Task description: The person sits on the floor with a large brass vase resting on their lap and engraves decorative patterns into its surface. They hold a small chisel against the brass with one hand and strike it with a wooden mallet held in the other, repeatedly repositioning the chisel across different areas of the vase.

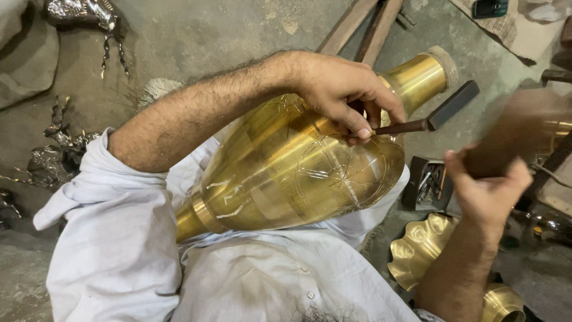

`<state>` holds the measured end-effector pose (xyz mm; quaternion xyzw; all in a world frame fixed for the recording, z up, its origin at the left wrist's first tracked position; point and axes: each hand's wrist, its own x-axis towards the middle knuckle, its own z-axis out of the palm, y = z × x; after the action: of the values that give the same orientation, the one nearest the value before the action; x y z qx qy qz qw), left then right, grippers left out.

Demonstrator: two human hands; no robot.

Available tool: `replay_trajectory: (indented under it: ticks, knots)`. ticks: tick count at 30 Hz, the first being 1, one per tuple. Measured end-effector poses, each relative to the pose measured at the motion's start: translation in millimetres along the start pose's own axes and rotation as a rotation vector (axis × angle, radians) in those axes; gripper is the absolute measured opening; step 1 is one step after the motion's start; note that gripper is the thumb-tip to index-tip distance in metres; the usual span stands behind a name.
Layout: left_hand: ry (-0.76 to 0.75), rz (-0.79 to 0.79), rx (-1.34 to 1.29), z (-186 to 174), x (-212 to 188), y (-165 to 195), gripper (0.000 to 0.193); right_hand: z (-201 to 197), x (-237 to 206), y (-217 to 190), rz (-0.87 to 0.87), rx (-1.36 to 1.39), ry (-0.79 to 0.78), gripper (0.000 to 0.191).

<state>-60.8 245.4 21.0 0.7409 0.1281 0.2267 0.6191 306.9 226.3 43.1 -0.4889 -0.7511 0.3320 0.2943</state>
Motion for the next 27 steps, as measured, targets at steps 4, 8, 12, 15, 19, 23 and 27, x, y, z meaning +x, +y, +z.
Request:
replay_trajectory:
  ticks: [4, 8, 12, 15, 19, 23, 27]
  knots:
    - [0.017, -0.016, -0.023, 2.2, -0.8, -1.7, 0.048, -2.8, 1.6, -3.8, 0.045, 0.556, -0.087, 0.024]
    - [-0.004, -0.027, -0.105, 3.9, -0.1, -6.1, 0.046, -2.5, -1.3, -7.2, -0.058, -0.338, -0.076, 0.031]
    - [0.014, 0.031, -0.030, 4.8, 0.7, -8.6, 0.046, -0.3, -6.8, -0.2, 0.047, 0.219, 0.008, 0.026]
    - [0.012, 0.040, 0.013, 4.7, 0.5, -7.8, 0.046, -7.4, -7.0, 9.7, -0.011, -0.200, -0.058, 0.031]
    - [0.051, -0.069, -0.013, 7.4, -3.2, -3.9, 0.046, -12.7, -10.9, 18.3, 0.027, 0.107, 0.009, 0.028]
    - [0.025, -0.032, -0.022, 7.3, -2.9, -1.1, 0.043, -9.0, -12.7, 16.4, 0.063, -0.151, -0.058, 0.025]
    - [0.050, -0.003, 0.025, 6.9, -5.4, -3.9, 0.045, -8.0, -5.9, 13.9, 0.006, 0.233, 0.014, 0.025]
